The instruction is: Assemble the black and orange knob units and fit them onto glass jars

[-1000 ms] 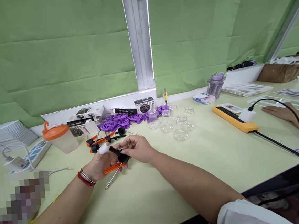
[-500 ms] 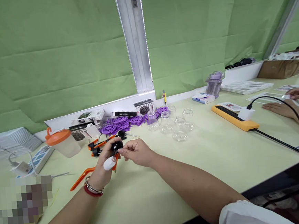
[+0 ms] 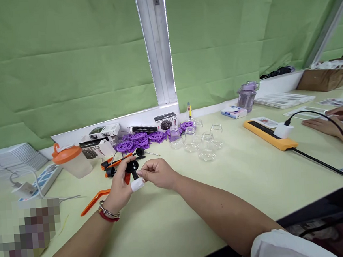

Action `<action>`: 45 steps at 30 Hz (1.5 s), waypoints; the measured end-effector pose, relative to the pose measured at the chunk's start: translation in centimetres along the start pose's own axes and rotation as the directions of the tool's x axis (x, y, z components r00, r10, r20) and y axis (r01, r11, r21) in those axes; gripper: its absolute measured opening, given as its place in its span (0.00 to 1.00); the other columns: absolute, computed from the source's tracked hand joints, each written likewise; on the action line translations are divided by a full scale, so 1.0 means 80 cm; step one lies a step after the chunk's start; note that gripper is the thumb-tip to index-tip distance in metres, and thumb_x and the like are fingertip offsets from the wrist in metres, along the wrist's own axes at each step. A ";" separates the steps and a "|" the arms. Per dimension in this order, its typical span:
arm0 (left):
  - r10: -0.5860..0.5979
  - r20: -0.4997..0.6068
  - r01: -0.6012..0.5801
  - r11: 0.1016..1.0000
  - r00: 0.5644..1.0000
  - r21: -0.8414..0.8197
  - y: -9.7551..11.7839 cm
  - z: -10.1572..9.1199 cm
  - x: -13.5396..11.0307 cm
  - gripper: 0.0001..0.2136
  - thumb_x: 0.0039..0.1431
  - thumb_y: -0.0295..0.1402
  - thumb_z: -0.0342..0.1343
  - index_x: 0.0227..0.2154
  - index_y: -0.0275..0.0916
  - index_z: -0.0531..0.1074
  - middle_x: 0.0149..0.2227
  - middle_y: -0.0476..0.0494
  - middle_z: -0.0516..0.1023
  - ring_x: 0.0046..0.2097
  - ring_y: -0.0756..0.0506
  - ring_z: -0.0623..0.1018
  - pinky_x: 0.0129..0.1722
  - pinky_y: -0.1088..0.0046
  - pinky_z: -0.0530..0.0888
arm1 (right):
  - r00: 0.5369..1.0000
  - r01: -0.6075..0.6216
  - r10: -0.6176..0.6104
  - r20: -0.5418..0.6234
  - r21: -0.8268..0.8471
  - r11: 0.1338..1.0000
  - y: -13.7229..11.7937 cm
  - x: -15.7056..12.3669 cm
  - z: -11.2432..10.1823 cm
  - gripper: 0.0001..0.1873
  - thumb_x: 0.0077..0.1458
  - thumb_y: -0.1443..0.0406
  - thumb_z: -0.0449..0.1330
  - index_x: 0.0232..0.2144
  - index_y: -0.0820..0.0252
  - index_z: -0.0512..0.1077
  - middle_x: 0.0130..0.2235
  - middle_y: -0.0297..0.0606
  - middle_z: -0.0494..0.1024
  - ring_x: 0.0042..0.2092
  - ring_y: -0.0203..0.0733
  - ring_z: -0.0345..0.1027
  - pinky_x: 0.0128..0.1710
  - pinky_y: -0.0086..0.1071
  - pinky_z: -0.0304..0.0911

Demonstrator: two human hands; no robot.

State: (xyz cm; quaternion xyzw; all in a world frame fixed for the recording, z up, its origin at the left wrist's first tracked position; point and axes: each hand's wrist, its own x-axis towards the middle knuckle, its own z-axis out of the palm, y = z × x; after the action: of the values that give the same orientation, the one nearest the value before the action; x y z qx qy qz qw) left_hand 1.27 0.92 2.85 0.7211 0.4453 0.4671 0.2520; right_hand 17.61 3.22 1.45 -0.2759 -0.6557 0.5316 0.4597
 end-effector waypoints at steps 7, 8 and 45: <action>0.008 0.003 -0.009 0.999 1.000 0.034 -0.003 0.000 -0.004 0.35 0.44 0.33 0.65 0.56 0.41 0.57 0.56 0.37 0.63 0.57 0.37 0.65 0.56 0.59 0.61 | 1.000 -0.008 0.009 -0.027 0.027 1.000 0.011 0.003 -0.001 0.16 0.46 0.55 0.65 0.25 0.63 0.69 0.21 0.31 0.70 0.23 0.31 0.61 0.25 0.27 0.58; 0.008 0.000 -0.008 0.999 1.000 0.041 -0.003 0.001 -0.004 0.36 0.43 0.33 0.65 0.56 0.41 0.57 0.57 0.37 0.62 0.58 0.36 0.64 0.57 0.58 0.61 | 0.999 -0.009 0.010 -0.037 0.023 1.000 0.012 0.003 0.000 0.15 0.46 0.56 0.65 0.26 0.62 0.69 0.22 0.30 0.70 0.24 0.31 0.61 0.25 0.27 0.59; 0.007 0.083 -0.012 0.998 0.997 0.062 -0.017 0.007 -0.007 0.36 0.47 0.35 0.62 0.59 0.41 0.54 0.59 0.35 0.63 0.56 0.37 0.68 0.55 0.57 0.65 | 0.811 0.501 -0.553 0.188 -0.713 0.492 0.015 0.001 -0.010 0.06 0.60 0.68 0.51 0.37 0.59 0.69 0.37 0.41 0.75 0.36 0.38 0.68 0.34 0.30 0.63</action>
State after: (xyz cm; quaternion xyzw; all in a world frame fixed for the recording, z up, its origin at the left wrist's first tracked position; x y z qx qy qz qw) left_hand 1.12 1.11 1.35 0.7493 0.4456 0.4240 0.2454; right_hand 18.16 3.96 0.31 -0.2399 -0.8482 0.0463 0.4700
